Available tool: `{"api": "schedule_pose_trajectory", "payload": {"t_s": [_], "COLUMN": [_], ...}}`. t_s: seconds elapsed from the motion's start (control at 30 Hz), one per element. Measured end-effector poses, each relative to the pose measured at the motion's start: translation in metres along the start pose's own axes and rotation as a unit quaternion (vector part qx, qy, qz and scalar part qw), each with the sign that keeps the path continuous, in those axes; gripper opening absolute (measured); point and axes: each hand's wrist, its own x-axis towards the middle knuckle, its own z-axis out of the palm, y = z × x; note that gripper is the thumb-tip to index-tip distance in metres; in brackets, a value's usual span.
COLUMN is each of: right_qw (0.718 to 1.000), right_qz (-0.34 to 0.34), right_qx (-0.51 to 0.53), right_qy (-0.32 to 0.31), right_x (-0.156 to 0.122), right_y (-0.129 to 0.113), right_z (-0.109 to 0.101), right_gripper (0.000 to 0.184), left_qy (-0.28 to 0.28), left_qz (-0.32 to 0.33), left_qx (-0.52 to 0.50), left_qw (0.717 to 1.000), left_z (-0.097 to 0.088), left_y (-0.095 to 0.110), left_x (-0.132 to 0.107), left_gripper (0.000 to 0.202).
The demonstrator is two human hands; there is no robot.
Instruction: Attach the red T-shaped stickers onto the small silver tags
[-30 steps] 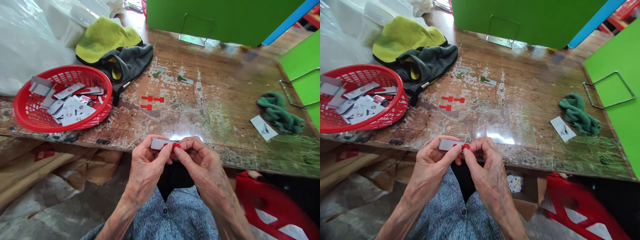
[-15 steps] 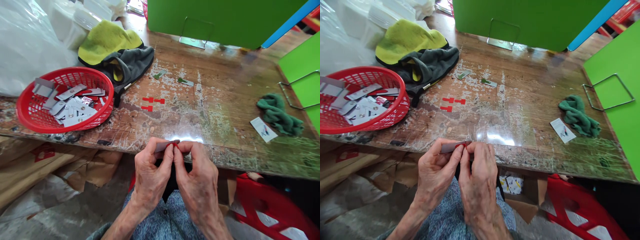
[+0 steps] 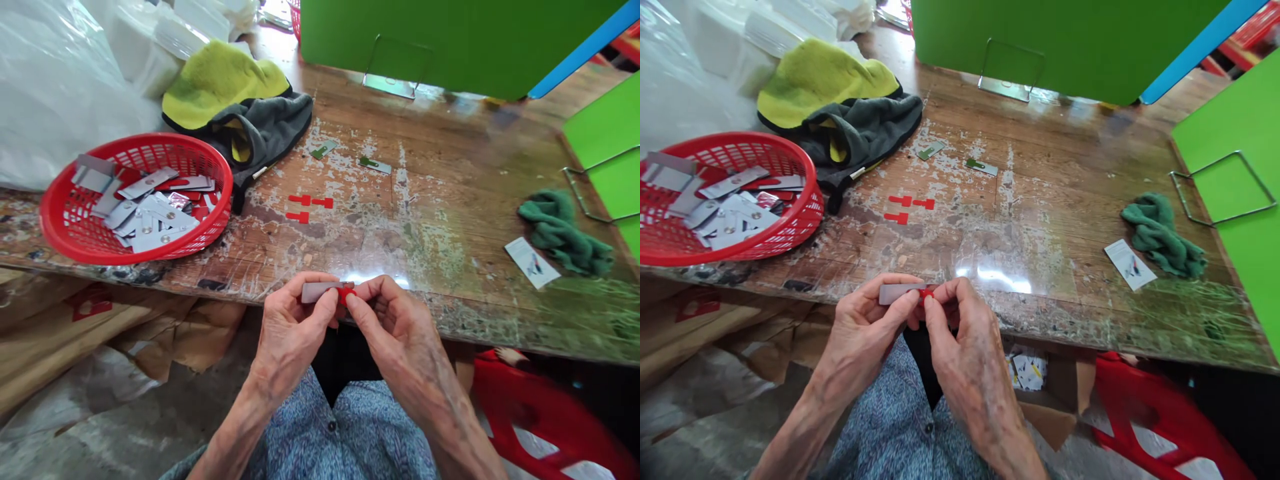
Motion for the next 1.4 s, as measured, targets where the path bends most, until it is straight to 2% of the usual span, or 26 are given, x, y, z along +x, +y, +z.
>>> {"api": "schedule_pose_trajectory", "payload": {"t_s": [0.1, 0.23, 0.4, 0.5, 0.57, 0.7, 0.9, 1.23, 1.33, 1.4], "right_qw": [0.999, 0.998, 0.998, 0.984, 0.978, 0.994, 0.997, 0.995, 0.993, 0.994], "right_qz": [0.015, -0.007, -0.036, -0.086, -0.098, -0.03, 0.012, -0.002, -0.007, -0.004], "right_qx": [0.035, 0.058, -0.015, -0.106, -0.126, -0.07, -0.003, -0.035, -0.012, 0.014], "right_qy": [-0.02, -0.012, 0.052, 0.118, 0.137, 0.079, 0.076, 0.095, 0.119, 0.104], "right_x": [0.001, 0.0, -0.007, -0.009, -0.009, -0.009, -0.003, -0.007, -0.007, -0.005], "right_y": [0.0, 0.001, 0.001, 0.001, 0.001, 0.003, 0.008, 0.014, 0.01, 0.008], "right_z": [-0.002, -0.002, 0.005, 0.009, 0.009, 0.008, 0.006, 0.005, 0.004, 0.003], "right_gripper": [0.018, 0.017, 0.013, 0.01, 0.01, 0.015, 0.016, 0.014, 0.024, 0.019], "left_qy": [-0.006, -0.011, 0.005, 0.011, 0.005, -0.012, -0.025, -0.031, -0.029, -0.027], "left_qz": [-0.03, 0.007, 0.073, 0.086, 0.08, 0.051, 0.03, 0.033, 0.034, 0.031], "left_qx": [-0.001, 0.062, 0.142, 0.15, 0.14, 0.104, 0.082, 0.104, 0.106, 0.097], "left_qw": [1.0, 0.998, 0.987, 0.985, 0.987, 0.993, 0.996, 0.994, 0.993, 0.994], "left_z": [-0.003, -0.002, 0.001, 0.002, 0.002, 0.002, 0.0, 0.002, 0.002, 0.002], "left_y": [0.005, 0.004, -0.003, -0.004, -0.004, -0.002, -0.004, -0.007, -0.008, -0.009], "left_x": [0.002, -0.001, -0.005, -0.006, -0.006, -0.001, 0.002, 0.001, 0.0, 0.0], "left_gripper": [0.007, 0.005, 0.005, 0.004, 0.004, 0.006, 0.006, 0.005, 0.006, 0.007]}}
